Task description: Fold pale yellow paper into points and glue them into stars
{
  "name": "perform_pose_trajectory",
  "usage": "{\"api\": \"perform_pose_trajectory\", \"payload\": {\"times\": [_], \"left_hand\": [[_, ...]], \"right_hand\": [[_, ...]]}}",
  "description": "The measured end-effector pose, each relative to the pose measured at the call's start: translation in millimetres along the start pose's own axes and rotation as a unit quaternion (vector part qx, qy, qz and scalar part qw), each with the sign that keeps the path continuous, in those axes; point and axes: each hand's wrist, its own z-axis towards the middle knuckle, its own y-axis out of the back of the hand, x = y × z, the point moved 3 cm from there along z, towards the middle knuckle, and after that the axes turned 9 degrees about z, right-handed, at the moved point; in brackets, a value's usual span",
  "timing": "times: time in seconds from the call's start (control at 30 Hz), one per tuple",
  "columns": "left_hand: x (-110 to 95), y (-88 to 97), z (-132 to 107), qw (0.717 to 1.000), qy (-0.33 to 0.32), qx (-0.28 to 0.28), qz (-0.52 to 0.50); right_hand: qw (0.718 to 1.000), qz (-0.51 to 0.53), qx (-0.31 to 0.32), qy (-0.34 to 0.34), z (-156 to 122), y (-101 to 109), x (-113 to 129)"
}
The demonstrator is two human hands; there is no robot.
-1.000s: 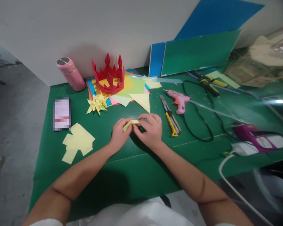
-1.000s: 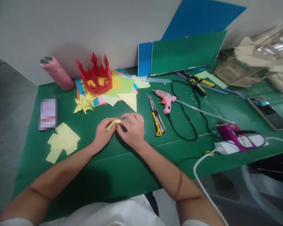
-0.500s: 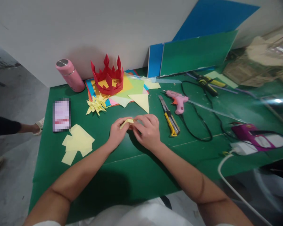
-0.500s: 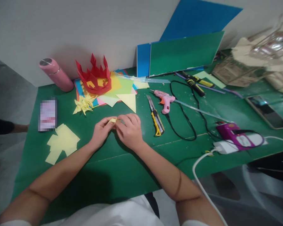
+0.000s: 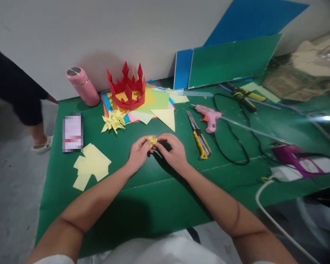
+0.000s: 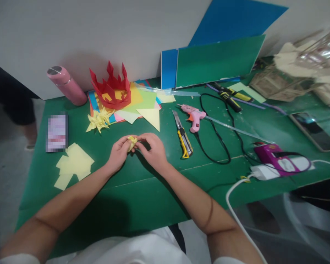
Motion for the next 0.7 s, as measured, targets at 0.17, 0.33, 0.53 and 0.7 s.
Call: {"api": "perform_pose_trajectory", "payload": {"times": [0.17, 0.33, 0.53, 0.7], "left_hand": [[-1.6, -2.5, -2.8, 1.000, -0.014, 0.009, 0.020], [-2.1, -2.7, -4.3, 0.999, -0.014, 0.012, 0.034], [-2.0, -2.2, -2.6, 1.000, -0.009, 0.018, 0.014], [-4.1, -1.2, -3.6, 0.999, -0.012, -0.001, 0.031]], "right_hand": [[1.000, -0.011, -0.002, 0.017, -1.1, 1.3, 1.4], [0.999, -0.016, -0.002, 0.032, -2.4, 0.9, -0.4], [1.000, 0.007, -0.002, 0.029, -1.7, 1.4, 0.6], [0.997, -0.022, 0.017, 0.067, -3.9, 0.6, 4.0]]}}
